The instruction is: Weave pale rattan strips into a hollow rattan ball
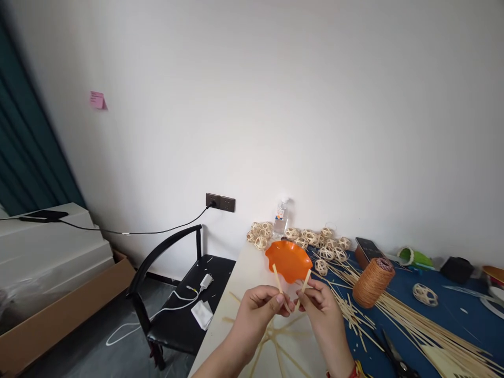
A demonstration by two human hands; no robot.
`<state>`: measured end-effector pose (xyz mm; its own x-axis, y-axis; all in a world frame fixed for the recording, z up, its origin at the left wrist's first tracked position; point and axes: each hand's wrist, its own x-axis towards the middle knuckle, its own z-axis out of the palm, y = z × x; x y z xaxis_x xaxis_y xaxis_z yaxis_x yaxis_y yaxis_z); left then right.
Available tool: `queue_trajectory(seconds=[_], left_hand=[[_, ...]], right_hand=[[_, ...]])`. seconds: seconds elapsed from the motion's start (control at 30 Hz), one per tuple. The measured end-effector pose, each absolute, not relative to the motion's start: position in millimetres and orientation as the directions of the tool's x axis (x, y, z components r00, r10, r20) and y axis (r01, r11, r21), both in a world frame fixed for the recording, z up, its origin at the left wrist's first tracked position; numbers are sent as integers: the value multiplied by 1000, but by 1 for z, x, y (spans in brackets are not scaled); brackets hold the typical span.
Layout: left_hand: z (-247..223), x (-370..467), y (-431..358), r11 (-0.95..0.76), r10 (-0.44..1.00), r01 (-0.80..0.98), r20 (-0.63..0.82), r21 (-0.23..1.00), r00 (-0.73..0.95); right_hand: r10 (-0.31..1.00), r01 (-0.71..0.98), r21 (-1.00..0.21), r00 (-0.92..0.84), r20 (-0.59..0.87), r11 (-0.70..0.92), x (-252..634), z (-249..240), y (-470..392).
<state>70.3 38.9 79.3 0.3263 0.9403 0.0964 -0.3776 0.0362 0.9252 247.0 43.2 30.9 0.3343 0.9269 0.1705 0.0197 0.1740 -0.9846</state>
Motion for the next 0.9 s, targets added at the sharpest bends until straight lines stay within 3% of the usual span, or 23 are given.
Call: queue_trajectory(seconds=[0.3, 0.6, 0.9], left_hand=[[70, 87, 40, 188, 924, -254, -83, 949, 373], [65, 84, 42, 308, 916, -361, -171, 880, 363], [61, 84, 44, 443, 858, -379, -261, 812, 443]], right_hand=[[918, 137, -965, 303, 255, 223, 260, 20, 35], [857, 337, -836, 133, 499, 434, 256, 25, 26], [787, 442, -718, 43, 616, 537, 261, 28, 27]])
